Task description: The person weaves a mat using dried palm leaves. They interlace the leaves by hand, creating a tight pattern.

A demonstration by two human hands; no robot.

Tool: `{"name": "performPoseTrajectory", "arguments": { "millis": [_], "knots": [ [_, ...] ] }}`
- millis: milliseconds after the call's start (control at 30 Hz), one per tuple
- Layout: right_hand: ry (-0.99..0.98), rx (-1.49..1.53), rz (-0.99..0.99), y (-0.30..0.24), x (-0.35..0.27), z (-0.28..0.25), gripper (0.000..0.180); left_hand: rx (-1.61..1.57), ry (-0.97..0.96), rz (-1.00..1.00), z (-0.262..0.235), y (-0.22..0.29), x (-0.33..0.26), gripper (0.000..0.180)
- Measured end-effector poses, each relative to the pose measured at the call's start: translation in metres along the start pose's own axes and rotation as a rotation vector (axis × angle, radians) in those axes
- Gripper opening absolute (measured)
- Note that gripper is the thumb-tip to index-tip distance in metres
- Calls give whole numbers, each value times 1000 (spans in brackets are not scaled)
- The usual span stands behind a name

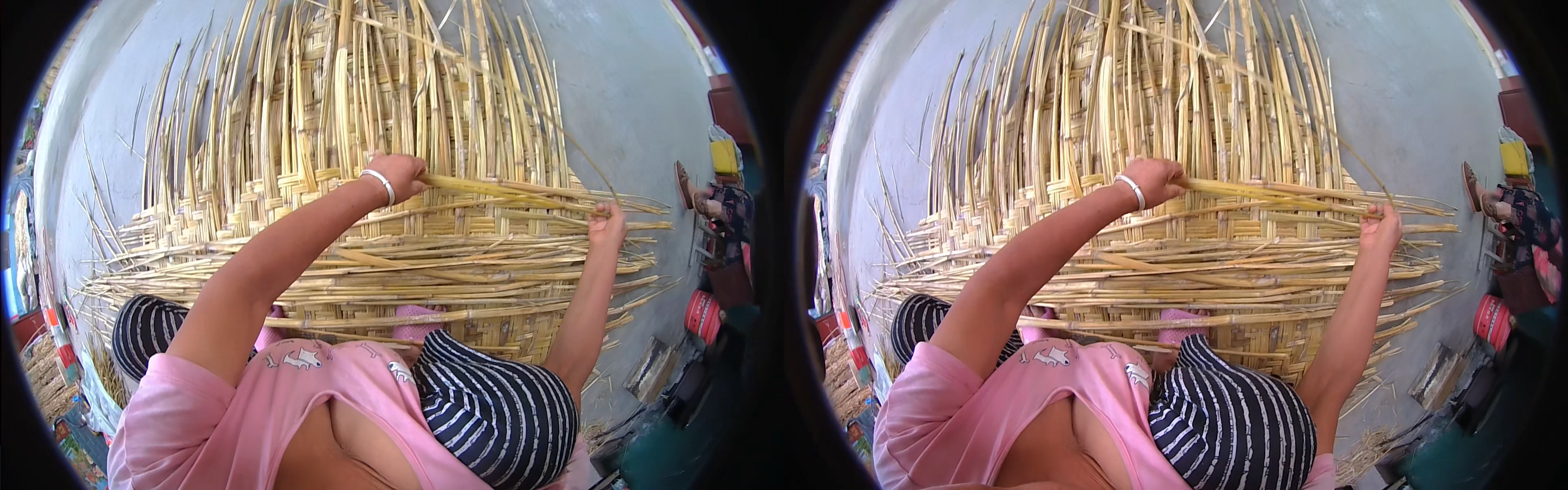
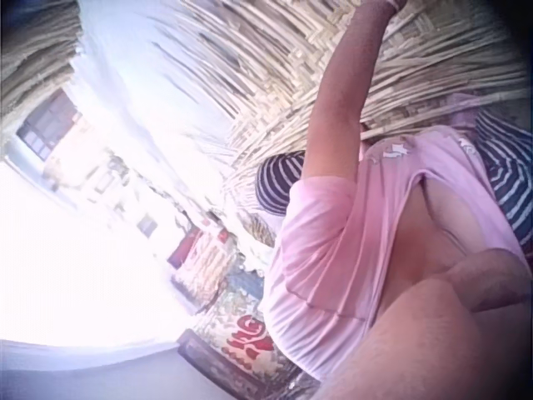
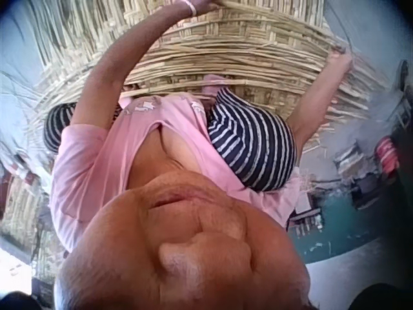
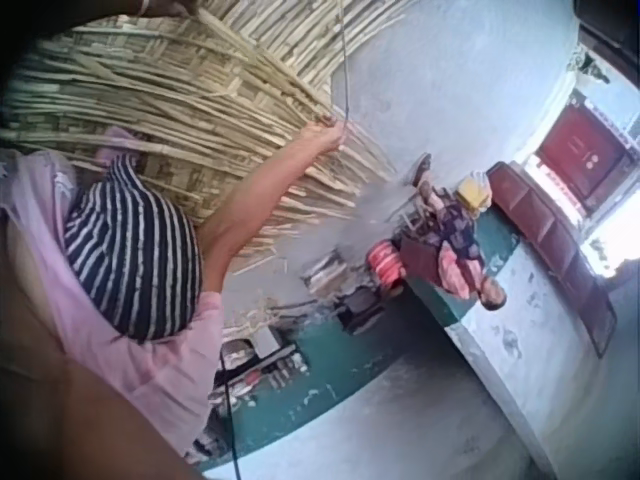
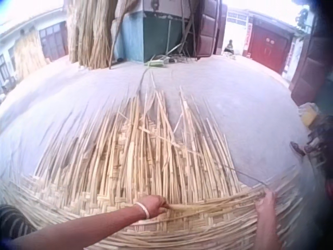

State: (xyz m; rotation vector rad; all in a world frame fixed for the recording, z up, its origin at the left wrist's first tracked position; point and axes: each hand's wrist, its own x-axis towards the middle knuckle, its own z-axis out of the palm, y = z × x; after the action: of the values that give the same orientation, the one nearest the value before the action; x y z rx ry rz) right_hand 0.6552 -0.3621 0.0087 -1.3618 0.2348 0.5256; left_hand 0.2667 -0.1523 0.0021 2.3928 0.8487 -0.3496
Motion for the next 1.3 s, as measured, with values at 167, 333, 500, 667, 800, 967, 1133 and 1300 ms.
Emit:
{"name": "performPoseTrajectory", "arguments": {
  "millis": [167, 333, 500, 667, 800, 967, 1133, 1300],
  "knots": [
    [-282, -740, -239, -7, -33, 0, 16, 46, -99, -78, -7, 7, 0, 27],
    [-188, -750, -223, -35, -50, 7, 20, 49, -144, 70, -16, 18, 10, 37],
    [123, 137, -1, -36, 47, -133, 29, 32, -207, 87, -12, 28, 19, 39],
    [244, 157, -11, -36, 86, -228, 24, 106, -280, -46, -22, 20, 15, 40],
    [470, 105, -113, -56, 108, -259, 27, 100, -353, -71, -30, 2, 17, 45],
    [389, 92, -293, -124, 141, -241, 14, 255, -266, -57, -30, 17, 21, 35],
    [-54, -250, -783, -173, 44, 39, 24, 98, 10, -325, -13, 7, 8, 29],
    [-840, -873, -1672, -97, -159, 202, 64, -1001, 560, -769, 10, -39, -10, 25]
  ]
}}
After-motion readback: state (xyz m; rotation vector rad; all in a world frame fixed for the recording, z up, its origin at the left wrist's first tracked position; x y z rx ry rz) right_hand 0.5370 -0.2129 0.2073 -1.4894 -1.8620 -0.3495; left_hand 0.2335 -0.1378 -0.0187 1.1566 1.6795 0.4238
